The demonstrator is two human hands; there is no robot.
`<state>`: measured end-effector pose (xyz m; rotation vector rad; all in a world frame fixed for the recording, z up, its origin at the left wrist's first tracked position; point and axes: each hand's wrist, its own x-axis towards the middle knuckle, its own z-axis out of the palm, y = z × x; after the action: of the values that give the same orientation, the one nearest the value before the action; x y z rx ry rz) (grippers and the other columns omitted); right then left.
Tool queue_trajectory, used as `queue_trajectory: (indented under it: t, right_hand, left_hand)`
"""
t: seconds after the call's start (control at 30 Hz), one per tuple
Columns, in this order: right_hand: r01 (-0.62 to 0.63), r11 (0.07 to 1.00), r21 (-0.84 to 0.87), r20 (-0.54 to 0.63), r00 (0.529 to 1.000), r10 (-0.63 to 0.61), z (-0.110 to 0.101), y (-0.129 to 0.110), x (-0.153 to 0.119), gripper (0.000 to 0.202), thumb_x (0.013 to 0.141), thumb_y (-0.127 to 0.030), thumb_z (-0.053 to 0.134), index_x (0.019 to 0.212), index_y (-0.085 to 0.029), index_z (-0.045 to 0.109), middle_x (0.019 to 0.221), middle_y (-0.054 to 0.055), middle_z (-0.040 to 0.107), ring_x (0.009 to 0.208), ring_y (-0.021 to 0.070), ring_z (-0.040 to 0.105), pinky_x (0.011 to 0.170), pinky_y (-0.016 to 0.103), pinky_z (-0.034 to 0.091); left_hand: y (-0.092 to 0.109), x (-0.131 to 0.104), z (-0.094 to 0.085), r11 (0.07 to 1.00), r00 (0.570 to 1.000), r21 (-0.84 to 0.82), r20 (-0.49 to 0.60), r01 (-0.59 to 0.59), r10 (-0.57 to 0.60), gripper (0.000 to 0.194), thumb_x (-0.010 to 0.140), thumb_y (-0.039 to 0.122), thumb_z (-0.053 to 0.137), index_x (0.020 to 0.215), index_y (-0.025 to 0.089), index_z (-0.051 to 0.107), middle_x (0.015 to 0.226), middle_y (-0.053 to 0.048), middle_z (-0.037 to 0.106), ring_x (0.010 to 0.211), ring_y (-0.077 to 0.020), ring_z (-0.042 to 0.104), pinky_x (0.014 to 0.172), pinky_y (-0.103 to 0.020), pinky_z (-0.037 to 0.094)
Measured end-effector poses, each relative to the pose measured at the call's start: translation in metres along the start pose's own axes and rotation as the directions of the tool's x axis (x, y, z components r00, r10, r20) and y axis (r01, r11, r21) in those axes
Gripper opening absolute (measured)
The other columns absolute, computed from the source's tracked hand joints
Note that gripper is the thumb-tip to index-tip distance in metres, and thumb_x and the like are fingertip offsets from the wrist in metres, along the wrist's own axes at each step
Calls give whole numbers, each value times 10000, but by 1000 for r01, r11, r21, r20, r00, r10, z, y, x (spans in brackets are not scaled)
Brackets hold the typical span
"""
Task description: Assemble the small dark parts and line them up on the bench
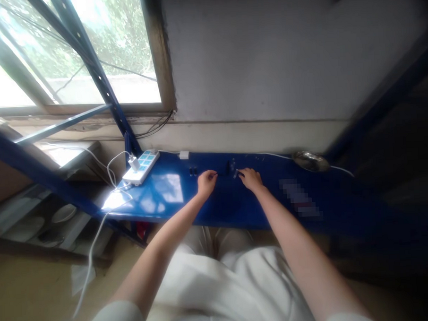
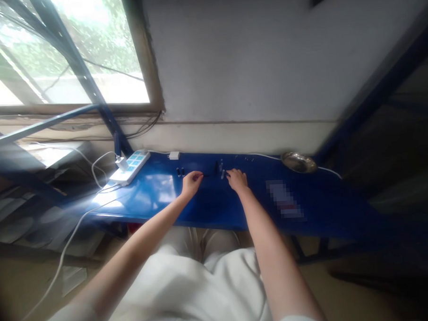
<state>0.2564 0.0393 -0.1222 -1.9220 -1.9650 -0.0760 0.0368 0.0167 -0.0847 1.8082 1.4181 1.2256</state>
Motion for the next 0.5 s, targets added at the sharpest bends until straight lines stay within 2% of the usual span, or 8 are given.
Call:
queue_trajectory:
  t: [0.1, 0.23, 0.37, 0.5]
  right_hand:
    - [60, 994, -91, 47, 997, -56, -5, 2, -3, 234, 847, -207, 474, 998, -223, 652, 977, 98, 610, 914, 216, 529, 761, 352, 380]
    - [118, 976, -185, 74, 992, -106, -14, 5, -7, 236, 850, -159, 434, 904, -186, 663, 926, 105, 599, 857, 205, 535, 716, 331, 376]
    - [29, 980, -197, 1, 1000, -30, -18, 8, -7, 238, 837, -119, 406, 846, -153, 642, 916, 127, 586, 817, 201, 544, 686, 324, 379]
    - [-21, 997, -81, 35, 999, 24, -12, 9, -11, 183, 821, -145, 442, 837, -164, 624, 888, 109, 595, 792, 194, 547, 672, 307, 388]
  left_hand:
    - [6, -8, -5, 985, 997, -159, -47, 60, -68, 182, 745, 250, 584, 866, 141, 665, 794, -57, 669, 684, -135, 583, 681, -260, 471]
    - [9, -15, -9, 938, 987, -325, -58, 120, -147, 221, 731, 296, 606, 873, 134, 656, 803, -69, 670, 711, -137, 601, 666, -245, 478]
    - [8, -15, -10, 915, 982, -377, -61, 145, -180, 245, 727, 322, 614, 890, 143, 655, 804, -64, 669, 713, -133, 605, 649, -234, 480]
    - [8, -16, -12, 908, 977, -383, -57, 168, -204, 240, 725, 316, 617, 886, 143, 657, 788, -61, 666, 696, -127, 602, 638, -232, 479]
